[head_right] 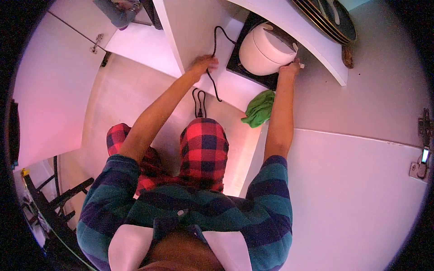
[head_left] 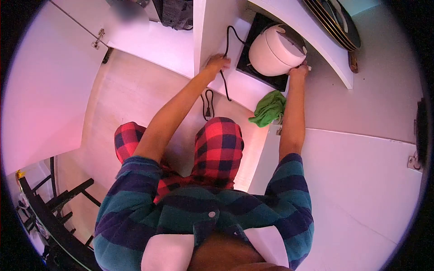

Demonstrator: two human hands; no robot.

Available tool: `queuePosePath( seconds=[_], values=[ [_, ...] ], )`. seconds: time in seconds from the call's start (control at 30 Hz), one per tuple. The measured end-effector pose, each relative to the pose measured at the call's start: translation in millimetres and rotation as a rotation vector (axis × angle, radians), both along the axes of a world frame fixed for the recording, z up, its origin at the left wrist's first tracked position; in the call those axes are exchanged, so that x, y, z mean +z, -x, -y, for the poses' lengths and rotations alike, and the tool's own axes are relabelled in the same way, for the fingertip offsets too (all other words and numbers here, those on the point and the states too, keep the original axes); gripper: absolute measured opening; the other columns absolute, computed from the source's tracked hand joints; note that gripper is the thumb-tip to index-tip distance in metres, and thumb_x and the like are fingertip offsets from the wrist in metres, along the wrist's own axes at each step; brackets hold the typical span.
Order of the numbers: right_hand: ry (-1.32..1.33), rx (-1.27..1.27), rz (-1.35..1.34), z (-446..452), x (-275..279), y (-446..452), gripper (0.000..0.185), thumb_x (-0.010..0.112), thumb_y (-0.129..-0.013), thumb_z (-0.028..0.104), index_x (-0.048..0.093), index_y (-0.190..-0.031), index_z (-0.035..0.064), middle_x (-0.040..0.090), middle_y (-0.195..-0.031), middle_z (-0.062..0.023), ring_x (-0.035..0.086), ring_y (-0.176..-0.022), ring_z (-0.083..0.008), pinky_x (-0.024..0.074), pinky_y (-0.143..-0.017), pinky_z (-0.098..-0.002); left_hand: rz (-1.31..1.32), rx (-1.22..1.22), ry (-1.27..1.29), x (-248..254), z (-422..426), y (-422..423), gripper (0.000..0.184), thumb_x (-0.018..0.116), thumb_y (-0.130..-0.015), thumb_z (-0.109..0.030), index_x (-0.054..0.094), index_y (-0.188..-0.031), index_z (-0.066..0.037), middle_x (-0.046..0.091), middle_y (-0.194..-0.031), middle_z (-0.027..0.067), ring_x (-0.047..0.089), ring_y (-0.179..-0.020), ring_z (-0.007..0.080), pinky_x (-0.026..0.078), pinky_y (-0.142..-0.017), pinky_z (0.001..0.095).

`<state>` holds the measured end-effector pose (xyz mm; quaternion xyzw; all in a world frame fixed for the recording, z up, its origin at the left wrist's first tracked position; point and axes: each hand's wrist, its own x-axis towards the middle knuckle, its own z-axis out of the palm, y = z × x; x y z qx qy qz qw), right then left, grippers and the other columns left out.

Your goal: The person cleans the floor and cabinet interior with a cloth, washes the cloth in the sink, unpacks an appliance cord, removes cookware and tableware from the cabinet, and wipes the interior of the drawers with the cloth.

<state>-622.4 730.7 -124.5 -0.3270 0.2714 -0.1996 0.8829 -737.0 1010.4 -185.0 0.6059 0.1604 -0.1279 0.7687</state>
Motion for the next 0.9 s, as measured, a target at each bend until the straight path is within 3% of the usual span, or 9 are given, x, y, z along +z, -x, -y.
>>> queuePosePath(
  seconds=[0.1,0.17,0.23,0.3,0.37,0.5,0.67,0.8,0.9],
  values=[
    [0.185,0.092,0.023,48,-73,-50,0.030,0.035,-0.090,0.027,0.048,-0.108,0.0070,0.052,-0.111,-0.0118,0.049,-0.104,-0.0272,0.0395,-0.088,-0.0502,0.101,-0.223,-0.161,-51,-8,38,0.019,0.058,-0.075,-0.020,0.058,-0.092,-0.011,0.061,-0.087,0.0047,0.058,-0.075,0.0153,0.044,-0.062,0.0288],
    [0.108,0.179,-0.033,15,-32,-7,0.033,0.039,-0.089,0.029,0.045,-0.111,0.0060,0.048,-0.114,-0.0121,0.045,-0.109,-0.0269,0.0355,-0.091,-0.0516,0.084,-0.230,-0.114,-67,1,48,0.019,0.056,-0.078,-0.021,0.058,-0.095,-0.013,0.062,-0.091,0.0050,0.059,-0.077,0.0158,0.044,-0.063,0.0284],
    [-0.028,0.273,-0.050,2,-16,39,0.038,0.046,-0.087,0.031,0.041,-0.115,0.0061,0.039,-0.121,-0.0123,0.038,-0.114,-0.0263,0.0266,-0.096,-0.0531,-0.141,-0.071,0.070,-41,13,61,0.017,0.054,-0.080,-0.022,0.058,-0.093,-0.012,0.062,-0.090,0.0046,0.060,-0.078,0.0174,0.045,-0.064,0.0286],
    [0.196,0.104,-0.174,-8,-28,82,0.041,0.050,-0.084,0.032,0.042,-0.115,0.0066,0.045,-0.116,-0.0096,0.040,-0.112,-0.0253,0.0252,-0.098,-0.0490,-0.206,-0.053,0.057,-7,20,58,0.017,0.053,-0.082,-0.025,0.057,-0.092,-0.012,0.063,-0.090,0.0055,0.061,-0.077,0.0189,0.045,-0.062,0.0285],
    [0.522,0.252,0.015,-36,-57,141,0.042,0.049,-0.085,0.034,0.043,-0.117,0.0084,0.049,-0.112,-0.0069,0.038,-0.115,-0.0221,0.0257,-0.097,-0.0440,-0.178,-0.066,0.147,2,19,55,0.021,0.052,-0.084,-0.028,0.054,-0.095,-0.011,0.063,-0.091,0.0088,0.061,-0.081,0.0217,0.049,-0.062,0.0307],
    [0.461,0.795,0.103,-92,-50,237,0.047,0.043,-0.086,0.043,0.046,-0.113,0.0049,0.053,-0.112,-0.0087,0.043,-0.113,-0.0181,0.0312,-0.093,-0.0373,-0.152,-0.068,0.343,58,20,48,0.024,0.050,-0.086,-0.026,0.052,-0.101,-0.007,0.062,-0.091,0.0135,0.061,-0.088,0.0260,0.052,-0.070,0.0353],
    [0.345,0.963,0.534,-82,-35,247,0.040,0.044,-0.088,0.033,0.046,-0.112,0.0012,0.055,-0.106,-0.0101,0.050,-0.103,-0.0206,0.0349,-0.092,-0.0356,-0.132,-0.003,0.571,108,22,23,0.024,0.046,-0.089,-0.022,0.051,-0.100,-0.002,0.060,-0.095,0.0183,0.061,-0.085,0.0290,0.053,-0.072,0.0325],
    [0.835,1.037,0.348,-52,30,216,0.046,0.056,-0.083,0.028,0.042,-0.117,0.0000,0.054,-0.102,-0.0084,0.051,-0.101,-0.0214,0.0385,-0.089,-0.0354,-0.140,0.161,0.886,138,21,-8,0.020,0.045,-0.089,-0.021,0.052,-0.094,-0.003,0.062,-0.086,0.0157,0.062,-0.082,0.0263,0.054,-0.070,0.0331],
    [0.266,0.663,0.228,-27,35,175,0.049,0.062,-0.079,0.029,0.043,-0.116,0.0034,0.052,-0.108,-0.0068,0.050,-0.102,-0.0192,0.0363,-0.090,-0.0359,0.035,-0.070,0.980,134,-1,-39,0.010,0.052,-0.084,-0.014,0.053,-0.089,-0.006,0.063,-0.077,0.0073,0.058,-0.060,0.0167,0.051,-0.059,0.0310]
  ],
)
